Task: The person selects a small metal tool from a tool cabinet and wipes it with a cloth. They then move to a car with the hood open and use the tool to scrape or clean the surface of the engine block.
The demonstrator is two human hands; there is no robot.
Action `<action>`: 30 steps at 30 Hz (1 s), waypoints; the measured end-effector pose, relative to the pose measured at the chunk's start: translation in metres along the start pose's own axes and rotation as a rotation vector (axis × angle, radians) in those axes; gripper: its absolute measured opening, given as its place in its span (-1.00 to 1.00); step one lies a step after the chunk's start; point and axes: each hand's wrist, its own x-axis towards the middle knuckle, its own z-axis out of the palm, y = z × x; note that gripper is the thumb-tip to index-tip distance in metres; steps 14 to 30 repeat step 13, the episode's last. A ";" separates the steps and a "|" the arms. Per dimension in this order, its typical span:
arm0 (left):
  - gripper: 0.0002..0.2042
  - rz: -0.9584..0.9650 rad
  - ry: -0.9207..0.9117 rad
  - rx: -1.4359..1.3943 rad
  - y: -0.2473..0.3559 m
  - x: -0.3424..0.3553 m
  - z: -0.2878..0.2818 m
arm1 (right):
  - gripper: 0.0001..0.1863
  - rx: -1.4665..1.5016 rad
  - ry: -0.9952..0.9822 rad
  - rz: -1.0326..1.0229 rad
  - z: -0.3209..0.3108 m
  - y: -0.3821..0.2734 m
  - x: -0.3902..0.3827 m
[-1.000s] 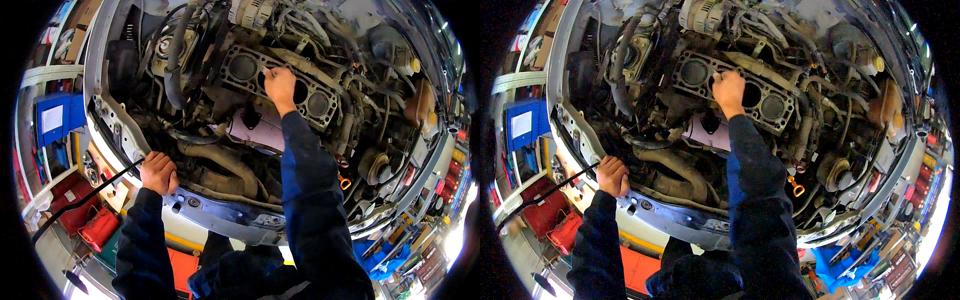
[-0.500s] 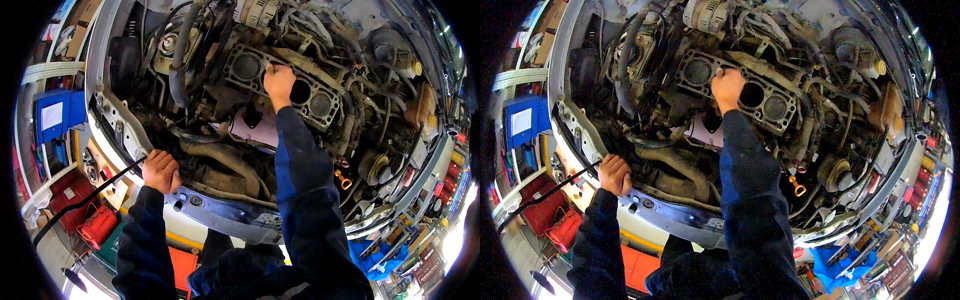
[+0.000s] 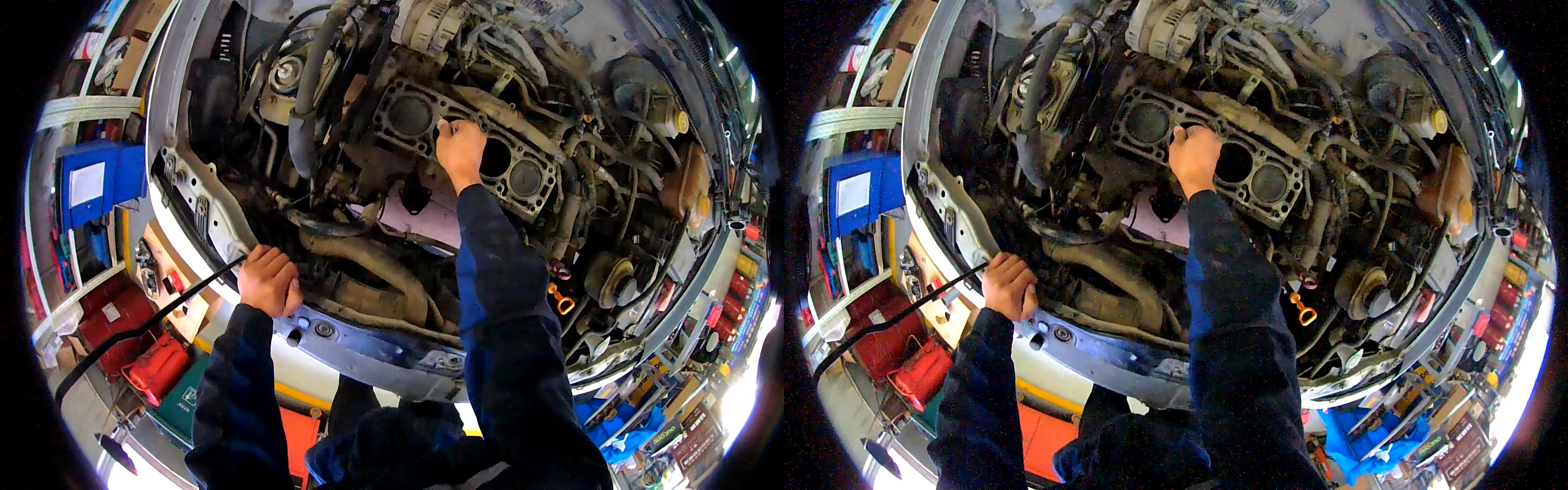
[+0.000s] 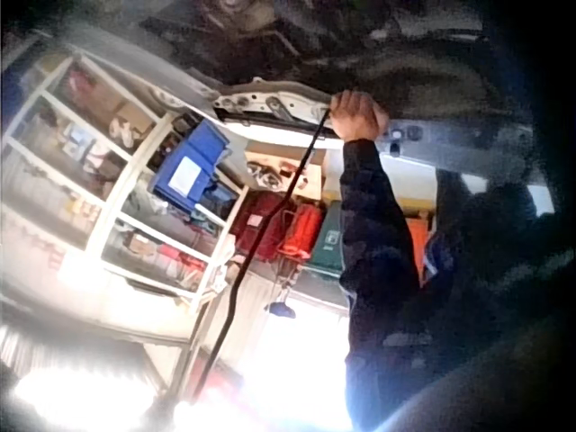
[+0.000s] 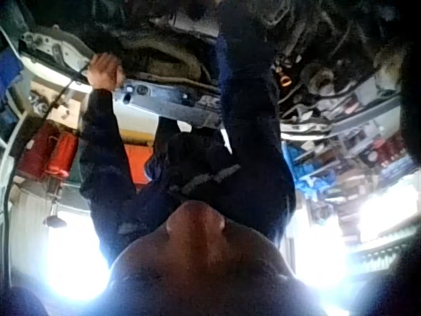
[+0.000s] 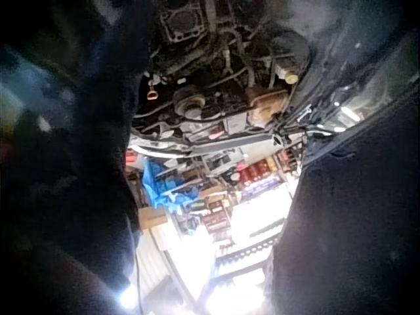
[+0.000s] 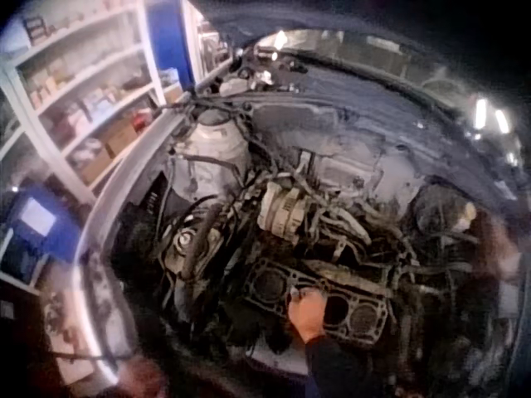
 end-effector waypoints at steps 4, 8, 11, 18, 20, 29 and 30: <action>-0.89 0.012 0.014 0.000 0.002 0.001 -0.001 | -0.63 0.019 0.032 -0.051 0.005 -0.009 0.005; -0.89 0.000 0.010 0.004 0.004 0.000 -0.001 | -0.65 0.003 0.075 -0.137 0.012 -0.017 0.015; -0.89 -0.002 0.023 -0.006 0.002 -0.001 -0.001 | -0.67 -0.035 -0.113 -0.047 0.010 -0.009 0.013; -0.89 0.008 0.033 -0.012 0.002 0.000 0.000 | -0.59 -0.062 -0.211 0.073 0.011 -0.010 0.015; -0.89 0.008 0.033 -0.012 0.002 0.000 0.000 | -0.59 -0.062 -0.211 0.073 0.011 -0.010 0.015; -0.89 0.008 0.033 -0.012 0.002 0.000 0.000 | -0.59 -0.062 -0.211 0.073 0.011 -0.010 0.015; -0.89 0.008 0.033 -0.012 0.002 0.000 0.000 | -0.59 -0.062 -0.211 0.073 0.011 -0.010 0.015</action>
